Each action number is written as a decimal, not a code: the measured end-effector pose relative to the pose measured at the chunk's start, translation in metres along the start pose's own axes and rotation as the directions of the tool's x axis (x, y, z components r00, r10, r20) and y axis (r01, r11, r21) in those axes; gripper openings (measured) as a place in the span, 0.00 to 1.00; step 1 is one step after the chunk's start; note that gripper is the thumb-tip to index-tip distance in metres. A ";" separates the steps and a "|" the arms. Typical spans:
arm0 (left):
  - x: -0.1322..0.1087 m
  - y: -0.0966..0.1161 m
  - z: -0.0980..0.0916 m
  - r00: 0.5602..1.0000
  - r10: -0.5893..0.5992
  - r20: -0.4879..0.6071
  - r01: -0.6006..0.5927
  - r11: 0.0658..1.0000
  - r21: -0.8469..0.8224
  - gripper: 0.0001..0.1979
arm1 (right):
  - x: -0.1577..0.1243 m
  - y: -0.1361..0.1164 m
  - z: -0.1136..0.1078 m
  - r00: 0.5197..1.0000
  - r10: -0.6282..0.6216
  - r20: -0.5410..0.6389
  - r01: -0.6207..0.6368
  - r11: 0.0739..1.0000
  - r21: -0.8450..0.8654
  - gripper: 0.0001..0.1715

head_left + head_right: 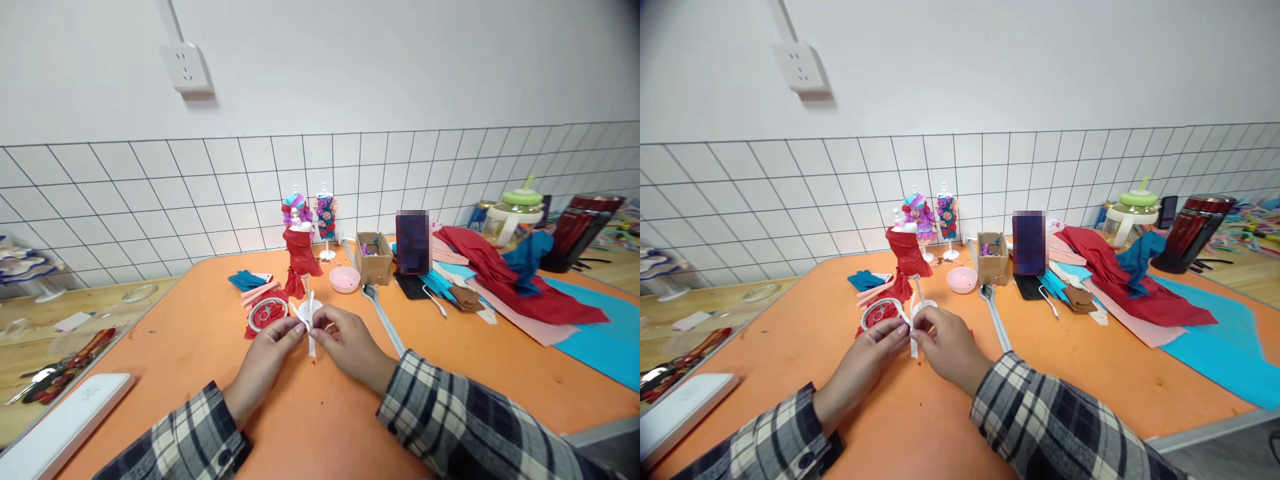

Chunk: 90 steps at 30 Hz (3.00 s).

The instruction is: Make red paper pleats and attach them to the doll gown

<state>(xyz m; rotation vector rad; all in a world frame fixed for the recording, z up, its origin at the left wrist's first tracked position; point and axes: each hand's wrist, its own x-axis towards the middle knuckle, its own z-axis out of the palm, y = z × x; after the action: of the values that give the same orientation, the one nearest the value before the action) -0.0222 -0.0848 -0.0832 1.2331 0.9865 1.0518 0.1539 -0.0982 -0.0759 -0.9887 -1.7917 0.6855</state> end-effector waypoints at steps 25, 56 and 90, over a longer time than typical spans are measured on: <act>-0.007 0.007 0.010 0.998 0.026 -0.054 -0.028 0.999 -0.042 0.19 | -0.001 0.005 0.006 0.978 0.205 -0.030 -0.204 0.979 0.018 0.09; -0.008 0.010 0.012 0.996 0.088 -0.003 -0.087 0.994 0.068 0.19 | 0.000 0.004 0.002 0.964 0.232 -0.131 -0.234 0.972 0.001 0.14; -0.006 0.004 0.004 0.980 0.162 0.113 -0.181 0.965 0.188 0.12 | -0.002 0.009 0.007 0.980 0.199 0.004 -0.197 0.966 0.166 0.05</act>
<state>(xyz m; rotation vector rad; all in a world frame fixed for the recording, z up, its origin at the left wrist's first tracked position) -0.0206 -0.0917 -0.0787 1.5418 0.9388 1.0345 0.1515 -0.0951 -0.0869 -1.0647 -1.6095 0.9348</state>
